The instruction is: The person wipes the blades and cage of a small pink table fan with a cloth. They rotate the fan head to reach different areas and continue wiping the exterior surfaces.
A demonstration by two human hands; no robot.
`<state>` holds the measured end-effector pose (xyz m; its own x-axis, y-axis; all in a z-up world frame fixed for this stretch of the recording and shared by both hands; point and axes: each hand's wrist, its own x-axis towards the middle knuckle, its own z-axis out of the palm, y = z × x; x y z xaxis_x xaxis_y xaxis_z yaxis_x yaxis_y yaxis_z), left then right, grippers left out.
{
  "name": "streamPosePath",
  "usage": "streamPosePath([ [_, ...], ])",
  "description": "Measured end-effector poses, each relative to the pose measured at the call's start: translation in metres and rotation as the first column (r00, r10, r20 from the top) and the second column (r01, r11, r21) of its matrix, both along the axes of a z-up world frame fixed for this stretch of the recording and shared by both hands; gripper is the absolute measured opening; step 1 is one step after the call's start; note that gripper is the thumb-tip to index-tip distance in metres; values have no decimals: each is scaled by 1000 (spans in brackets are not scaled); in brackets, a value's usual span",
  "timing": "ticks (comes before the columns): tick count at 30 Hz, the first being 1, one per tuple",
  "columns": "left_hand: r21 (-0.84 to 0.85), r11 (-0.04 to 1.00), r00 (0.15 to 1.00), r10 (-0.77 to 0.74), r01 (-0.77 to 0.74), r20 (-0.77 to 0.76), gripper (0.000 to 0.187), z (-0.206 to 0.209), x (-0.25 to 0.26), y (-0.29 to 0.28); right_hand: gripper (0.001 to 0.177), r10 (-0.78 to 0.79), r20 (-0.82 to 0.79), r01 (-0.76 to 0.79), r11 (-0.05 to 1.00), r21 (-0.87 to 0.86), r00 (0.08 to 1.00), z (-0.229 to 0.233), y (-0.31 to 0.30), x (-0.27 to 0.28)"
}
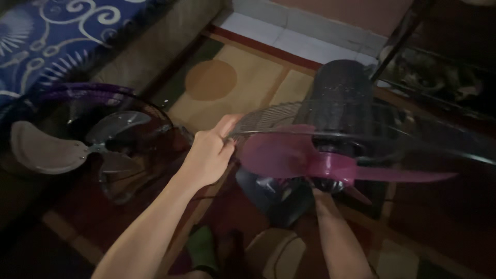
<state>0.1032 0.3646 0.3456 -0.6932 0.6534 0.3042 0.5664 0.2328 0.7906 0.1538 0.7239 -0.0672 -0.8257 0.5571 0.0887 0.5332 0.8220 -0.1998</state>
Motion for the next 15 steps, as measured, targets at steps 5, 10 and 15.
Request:
streamPosePath([
  [5,-187,969,959,197,-160,201,53,-22,-10,-34,50,69,-173,-51,993,105,983,1,-32,11],
  [10,-256,913,927,355,-318,118,48,-24,-55,-62,46,149,-327,-101,982,161,933,9,-83,-12],
  [15,-101,937,903,349,-335,251,47,-45,-61,-84,44,139,-416,-98,988,117,899,18,-107,-16],
])
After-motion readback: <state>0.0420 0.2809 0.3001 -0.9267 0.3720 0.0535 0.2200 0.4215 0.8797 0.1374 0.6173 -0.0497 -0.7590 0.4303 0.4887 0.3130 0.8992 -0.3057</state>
